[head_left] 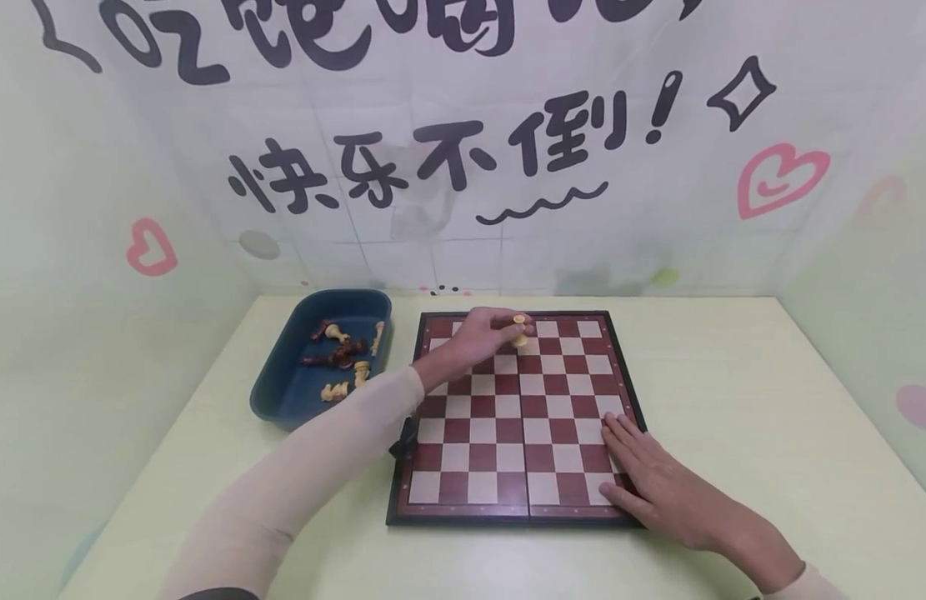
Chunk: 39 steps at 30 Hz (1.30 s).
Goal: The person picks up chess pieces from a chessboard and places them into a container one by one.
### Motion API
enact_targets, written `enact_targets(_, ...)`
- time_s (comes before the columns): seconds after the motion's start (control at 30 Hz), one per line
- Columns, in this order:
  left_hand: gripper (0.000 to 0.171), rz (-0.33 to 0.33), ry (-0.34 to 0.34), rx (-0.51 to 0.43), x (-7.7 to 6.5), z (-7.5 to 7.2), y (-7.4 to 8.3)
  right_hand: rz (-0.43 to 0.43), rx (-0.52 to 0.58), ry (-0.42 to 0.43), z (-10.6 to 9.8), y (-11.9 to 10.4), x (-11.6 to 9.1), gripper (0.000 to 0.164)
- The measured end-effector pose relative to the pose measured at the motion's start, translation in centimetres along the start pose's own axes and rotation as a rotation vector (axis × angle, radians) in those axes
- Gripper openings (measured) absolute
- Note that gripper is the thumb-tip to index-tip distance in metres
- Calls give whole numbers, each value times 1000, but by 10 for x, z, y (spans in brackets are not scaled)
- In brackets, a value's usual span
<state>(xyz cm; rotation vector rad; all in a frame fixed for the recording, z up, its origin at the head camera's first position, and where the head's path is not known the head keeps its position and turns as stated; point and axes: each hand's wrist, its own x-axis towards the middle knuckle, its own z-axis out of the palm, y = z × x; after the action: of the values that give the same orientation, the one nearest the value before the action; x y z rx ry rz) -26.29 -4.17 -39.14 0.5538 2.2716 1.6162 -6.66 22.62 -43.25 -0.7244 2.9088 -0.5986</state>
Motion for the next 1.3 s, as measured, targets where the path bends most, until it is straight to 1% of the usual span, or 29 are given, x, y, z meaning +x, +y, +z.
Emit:
enact_targets(0.17, 34, -49, -3, -4, -7, -12, -2, -3, 9, 1, 1, 0, 0, 75)
enact_targets(0.23, 33, -57, -5, -14, -9, -16, -4, -3, 12, 2, 0, 0, 0, 75)
enact_targets(0.33, 31, -52, 4, -11, -12, -21, -8, -10, 14, 6, 1, 1, 0, 74)
enact_targets(0.5, 30, -36, 0, 46, -17, -28, -15, -24, 30, 26, 4, 2, -1, 74)
enact_targets(0.57, 31, -35, -4, 51, -18, -32, -17, -32, 33, 35, 5, 2, -2, 74)
enact_targets(0.67, 33, -26, -5, 40, -20, -37, -18, -30, 33, 34, 5, 2, -3, 73)
enact_targets(0.77, 34, -3, -8, 15, -21, -44, -17, -17, 33, 19, 4, 2, -3, 74)
enact_targets(0.83, 34, 5, 1, 6, -23, -49, -16, -11, 33, 14, 3, 1, -3, 74)
enact_targets(1.07, 34, -52, 49, -4, -31, -67, -25, -20, 17, 19, 1, 0, -2, 74)
enact_targets(1.2, 33, -56, 61, -15, -37, -75, -24, -22, 21, 20, 1, 1, -3, 73)
enact_targets(1.3, 34, -37, 60, -1, -38, -81, -22, -16, 18, 15, 1, 2, -3, 74)
